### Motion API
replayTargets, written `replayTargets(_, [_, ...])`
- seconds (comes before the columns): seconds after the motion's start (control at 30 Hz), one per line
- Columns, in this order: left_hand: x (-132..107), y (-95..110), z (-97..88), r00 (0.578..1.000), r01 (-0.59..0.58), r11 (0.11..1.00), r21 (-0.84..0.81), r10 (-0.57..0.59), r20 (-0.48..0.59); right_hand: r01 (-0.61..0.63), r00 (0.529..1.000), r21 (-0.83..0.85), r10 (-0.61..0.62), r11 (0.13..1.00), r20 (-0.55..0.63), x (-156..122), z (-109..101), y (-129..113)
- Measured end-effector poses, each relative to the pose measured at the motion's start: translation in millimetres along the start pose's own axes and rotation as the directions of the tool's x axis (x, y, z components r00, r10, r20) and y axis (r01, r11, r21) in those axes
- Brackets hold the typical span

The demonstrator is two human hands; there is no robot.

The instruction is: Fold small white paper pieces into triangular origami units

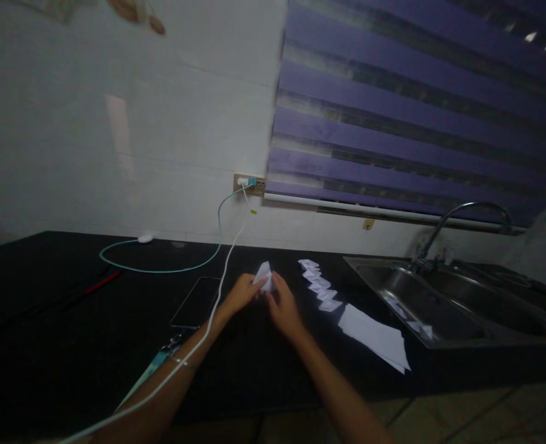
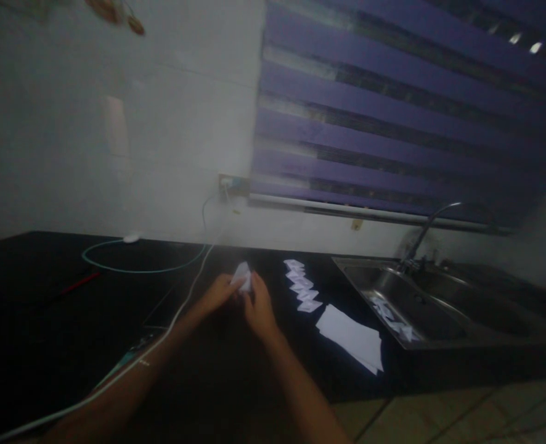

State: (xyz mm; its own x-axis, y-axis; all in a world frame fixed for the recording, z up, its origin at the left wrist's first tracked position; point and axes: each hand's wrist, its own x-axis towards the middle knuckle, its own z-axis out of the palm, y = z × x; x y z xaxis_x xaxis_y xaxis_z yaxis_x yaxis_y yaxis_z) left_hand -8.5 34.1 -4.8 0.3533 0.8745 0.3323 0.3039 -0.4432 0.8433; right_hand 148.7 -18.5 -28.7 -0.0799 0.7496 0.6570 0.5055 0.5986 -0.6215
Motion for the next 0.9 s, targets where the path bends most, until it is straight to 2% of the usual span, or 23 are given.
replayTargets(0.3, [2.8,-7.7,1.2,1.0,0.015,1.0,-0.008,-0.014,0.011,0.053,0.988,-0.089,-0.04,0.995,0.146,-8.0,10.6,3.1])
replayTargets(0.4, [2.8,-7.7,-0.4,1.0,0.014,0.999,-0.03,-0.014,-0.01,0.079,0.985,-0.089,-0.063,0.993,0.163,-7.5,9.7,-2.3])
replayTargets(0.47, [2.5,-6.7,-1.5,1.0,0.019,0.999,-0.026,-0.019,-0.018,0.064,0.99,-0.058,-0.056,0.996,0.127,-4.8,7.2,-4.2])
replayTargets(0.53, [2.0,-5.5,-1.5,1.0,0.006,1.0,-0.025,-0.005,0.017,-0.017,1.0,-0.007,0.017,1.0,0.02,-0.3,3.5,-3.7])
replayTargets(0.6, [1.3,-4.6,0.0,0.996,-0.007,0.999,-0.031,0.01,0.086,-0.146,0.984,0.091,0.154,0.985,-0.091,5.1,-0.4,-1.3])
replayTargets(0.63, [1.0,-4.3,1.3,0.993,-0.011,0.999,-0.038,0.016,0.119,-0.199,0.972,0.161,0.216,0.967,-0.093,7.6,-2.2,0.3])
replayTargets(0.77, [-0.1,-2.8,4.6,0.984,-0.032,0.997,-0.067,0.043,0.172,-0.318,0.946,0.39,0.315,0.864,0.074,13.5,-7.6,5.7])
replayTargets(0.9, [-1.5,4.7,-1.6,0.981,-0.009,0.996,-0.086,0.026,0.192,-0.424,0.904,0.47,0.39,0.775,0.173,15.4,-13.8,7.4])
